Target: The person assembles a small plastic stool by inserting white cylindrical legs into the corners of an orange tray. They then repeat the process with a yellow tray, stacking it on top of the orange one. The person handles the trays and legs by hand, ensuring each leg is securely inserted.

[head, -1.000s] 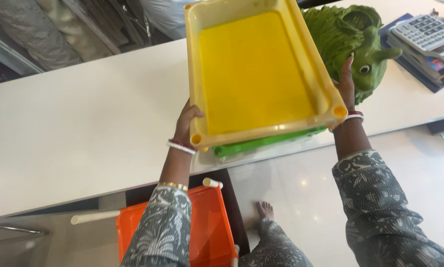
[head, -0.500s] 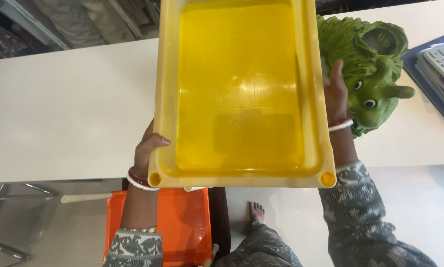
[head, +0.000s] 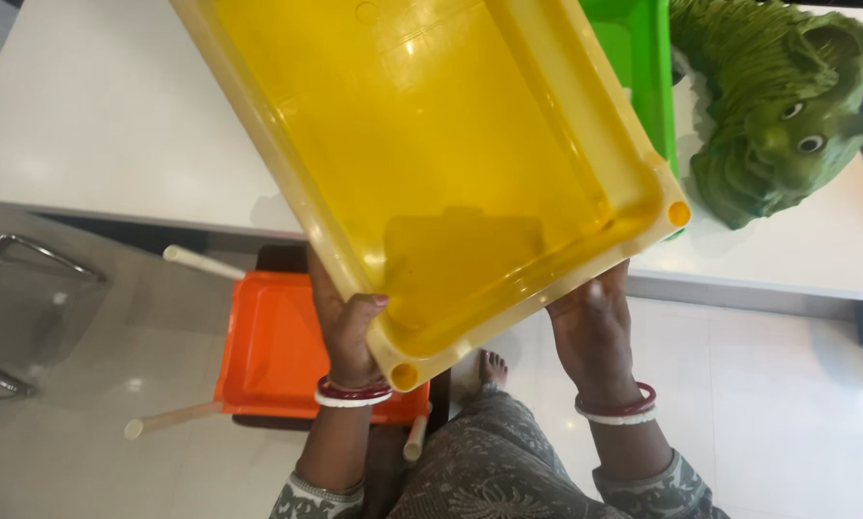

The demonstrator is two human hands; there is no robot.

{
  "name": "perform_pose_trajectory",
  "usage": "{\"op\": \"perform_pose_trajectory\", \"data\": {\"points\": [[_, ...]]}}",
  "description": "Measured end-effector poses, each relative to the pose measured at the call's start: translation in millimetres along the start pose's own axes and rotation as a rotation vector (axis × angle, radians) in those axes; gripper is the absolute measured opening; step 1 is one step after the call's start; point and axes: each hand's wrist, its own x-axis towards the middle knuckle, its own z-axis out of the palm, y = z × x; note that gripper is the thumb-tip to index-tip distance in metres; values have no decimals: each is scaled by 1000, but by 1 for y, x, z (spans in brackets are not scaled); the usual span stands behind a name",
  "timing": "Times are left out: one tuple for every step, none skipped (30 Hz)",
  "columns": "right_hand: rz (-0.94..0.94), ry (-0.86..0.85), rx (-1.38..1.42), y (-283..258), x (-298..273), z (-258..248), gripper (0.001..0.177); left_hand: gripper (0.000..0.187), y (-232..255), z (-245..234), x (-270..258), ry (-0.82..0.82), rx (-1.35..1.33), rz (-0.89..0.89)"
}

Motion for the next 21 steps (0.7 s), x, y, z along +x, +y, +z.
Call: {"op": "perform_pose_trajectory", "data": {"points": [[-2, 37, -56, 8, -10, 14, 79, 96, 8, -7, -10, 4, 13, 29], [-5, 74, -113, 16, -20, 26, 71, 98, 17, -14, -21, -10, 7, 39], [-4, 112, -163, 25, -32, 40, 63, 100, 29, -24, -32, -24, 10, 47], [-11, 130, -154, 32, -44, 51, 62, 103, 42, -34, -43, -38, 13, 56], [-17, 149, -143, 37, -55, 58, 60, 106, 56, -46, -55, -63, 66, 51], [-23, 169, -132, 42, -64, 64, 60, 111, 70, -57, -68, -89, 119, 46], [-14, 187, -83, 46, -71, 69, 60, 116, 83, -69, -75, -115, 162, 37], [-4, 205, -34, 50, -77, 74, 60, 117, 96, -82, -77, -102, 204, 27], [7, 226, 13, 53, -85, 77, 60, 118, 108, -96, -80, -87, 246, 14], [37, 205, 31, 53, -95, 78, 60, 119, 120, -111, -83, -73, 288, 1], [57, 180, 52, 54, -98, 80, 61, 118, 132, -127, -79, -13, 222, 10], [77, 156, 74, 54, -100, 81, 62, 117, 145, -146, -75, 46, 155, 20], [97, 163, 20, 56, -107, 81, 62, 115, 156, -166, -70, 115, 222, 65], [118, 169, -34, 59, -113, 79, 61, 114, 165, -187, -66, 184, 288, 110], [137, 173, -88, 61, -117, 75, 61, 111, 174, -206, -63, 262, 275, 114], [183, 215, -143, 66, -123, 71, 60, 108, 181, -225, -63, 340, 261, 119], [226, 249, -201, 71, -125, 67, 60, 102, 189, -242, -64, 333, 220, 149], [269, 282, -259, 76, -126, 63, 59, 97, 194, -257, -66, 325, 180, 179], [281, 238, -270, 82, -130, 60, 62, 91, 196, -269, -71, 318, 142, 205], [293, 194, -281, 88, -132, 57, 65, 86, 197, -279, -81, 366, 195, 134], [296, 150, -292, 94, -132, 55, 69, 80, 200, -291, -91, 406, 243, 65]]}}
